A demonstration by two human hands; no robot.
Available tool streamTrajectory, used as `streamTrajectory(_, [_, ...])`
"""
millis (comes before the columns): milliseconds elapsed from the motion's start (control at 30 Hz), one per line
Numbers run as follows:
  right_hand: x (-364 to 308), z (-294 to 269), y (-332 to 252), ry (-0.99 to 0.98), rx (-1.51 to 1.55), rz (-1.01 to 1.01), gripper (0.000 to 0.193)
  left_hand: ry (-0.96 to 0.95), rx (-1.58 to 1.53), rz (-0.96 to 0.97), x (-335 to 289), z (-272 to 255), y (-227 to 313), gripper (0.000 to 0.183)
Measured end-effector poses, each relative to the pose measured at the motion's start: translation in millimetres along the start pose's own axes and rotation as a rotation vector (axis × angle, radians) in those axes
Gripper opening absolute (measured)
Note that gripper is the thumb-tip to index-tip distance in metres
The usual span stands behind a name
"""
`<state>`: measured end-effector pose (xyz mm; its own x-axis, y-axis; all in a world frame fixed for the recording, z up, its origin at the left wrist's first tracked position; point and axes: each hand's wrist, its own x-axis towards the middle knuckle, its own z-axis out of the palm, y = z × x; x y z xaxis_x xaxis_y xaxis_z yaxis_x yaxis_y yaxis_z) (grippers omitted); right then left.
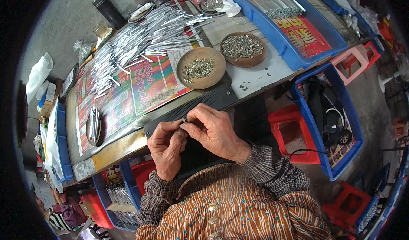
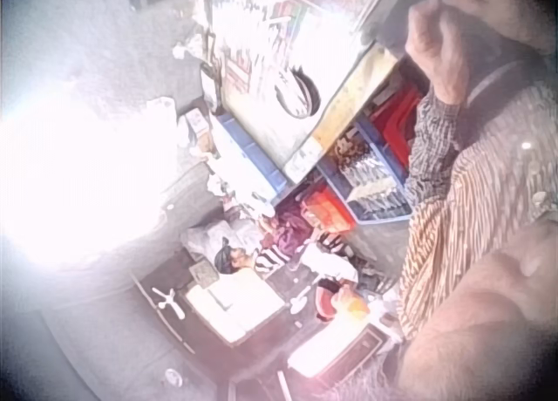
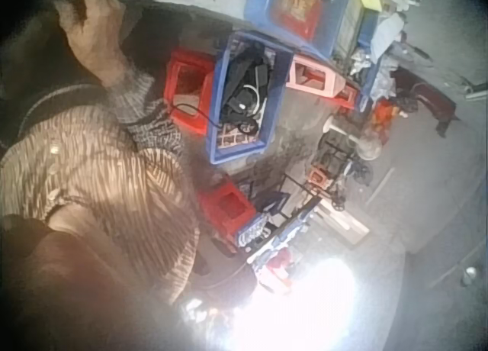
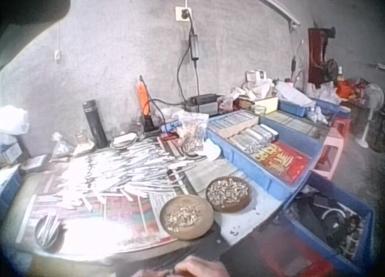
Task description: The person assembles metal components by attaching small metal clips from a dish onto thin metal strips by hand, then places the assembled strips into a container below the table.
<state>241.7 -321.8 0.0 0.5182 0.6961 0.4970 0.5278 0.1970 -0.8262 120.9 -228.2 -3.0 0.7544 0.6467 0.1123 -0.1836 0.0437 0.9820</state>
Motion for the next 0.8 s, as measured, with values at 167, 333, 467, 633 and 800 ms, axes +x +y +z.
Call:
streamTrajectory(167, [-0.6, -0.8, 2.7, 0.008, 0.001, -0.012, 0.016, 0.005, 0.007, 0.002, -1.0, -0.5, -1.1, 0.012])
streamTrajectory(333, [0.1, -1.4, 0.1, 0.009, 0.028, 0.01, 0.016, 0.016, 0.041, -0.004, -1.7, -1.4, 0.2, 0.014])
streamTrajectory(467, [0.2, -3.4, 0.1, 0.013, 0.015, -0.002, 0.016, 0.015, 0.05, -0.006, -2.1, -2.1, 2.0, 0.014])
streamTrajectory(633, [0.2, -4.4, 1.6, 0.022, -0.003, -0.032, 0.017, 0.031, 0.06, -0.006, -2.1, -0.1, 4.8, 0.014])
streamTrajectory(800, [0.6, -4.4, 1.7, 0.014, -0.013, -0.043, 0.017, 0.031, 0.062, 0.011, -2.5, -1.0, 2.8, 0.014])
